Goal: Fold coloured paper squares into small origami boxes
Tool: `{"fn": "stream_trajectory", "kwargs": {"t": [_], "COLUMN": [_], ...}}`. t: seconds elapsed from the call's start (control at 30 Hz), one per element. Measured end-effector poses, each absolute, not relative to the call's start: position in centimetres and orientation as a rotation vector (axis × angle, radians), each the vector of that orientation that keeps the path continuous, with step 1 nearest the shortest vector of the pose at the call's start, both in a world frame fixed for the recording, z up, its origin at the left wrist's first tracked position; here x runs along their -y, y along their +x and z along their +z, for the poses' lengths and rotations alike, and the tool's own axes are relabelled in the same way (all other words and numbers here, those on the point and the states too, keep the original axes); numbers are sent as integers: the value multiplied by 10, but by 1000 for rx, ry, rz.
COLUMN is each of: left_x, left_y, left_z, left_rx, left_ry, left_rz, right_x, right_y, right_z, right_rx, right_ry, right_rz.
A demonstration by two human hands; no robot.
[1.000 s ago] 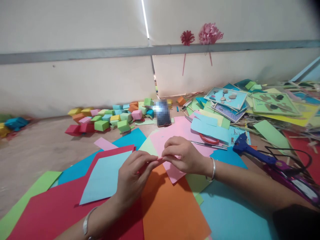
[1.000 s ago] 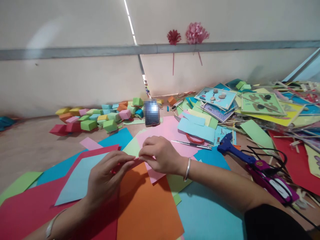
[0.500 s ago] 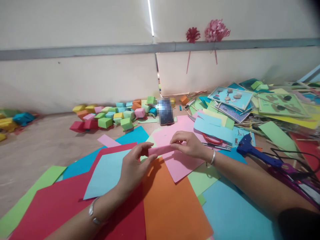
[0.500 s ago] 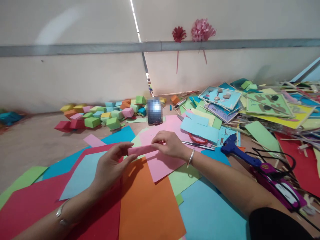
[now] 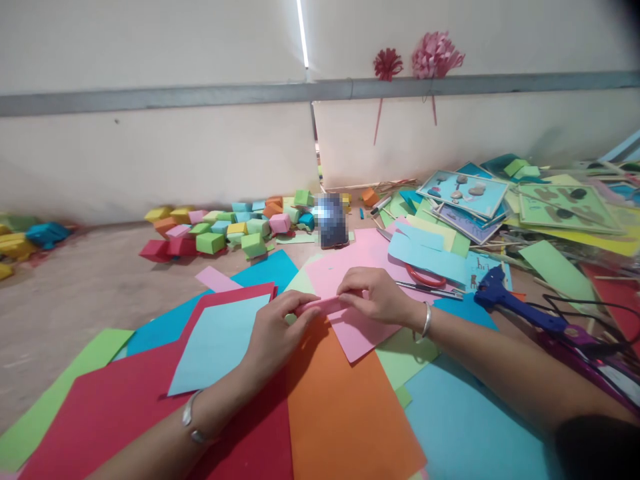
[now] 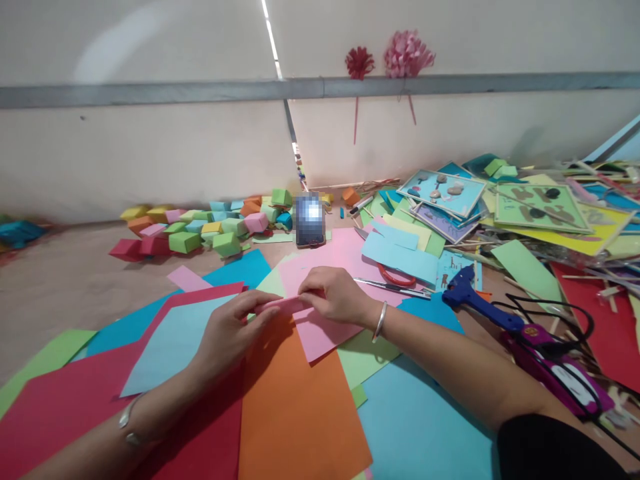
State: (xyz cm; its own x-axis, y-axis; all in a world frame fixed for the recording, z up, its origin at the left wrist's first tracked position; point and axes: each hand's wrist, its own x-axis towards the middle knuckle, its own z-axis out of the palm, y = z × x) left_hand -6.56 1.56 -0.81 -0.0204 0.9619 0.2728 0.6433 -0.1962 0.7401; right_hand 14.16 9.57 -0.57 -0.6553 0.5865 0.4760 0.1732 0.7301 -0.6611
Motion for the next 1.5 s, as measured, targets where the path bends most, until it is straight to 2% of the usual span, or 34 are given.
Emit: {"fn": "stream_trajectory", "kwargs": {"t": [0.2,0.5,0.97,1.5], "left_x": [-15,-16,-20,-18], "left_y": [-65,-64,-60,-63], "left_z": [-4,-5,-16,-35], "left_rx": [-1601,-1648,-1733,-1614], "left_ry": [1858,1909,2025,2474], "left_rz": [1060,886,675,716], "right_x": [-94,-93,-91,-93], "right_y": [142,142,134,132], "right_z": [-3,-1,-7,-8], "right_rx": [2253,2347,2536,2487], "right_ry": [-662,-950,-1255,-1321], "right_rz": [789,1043,810,891]}}
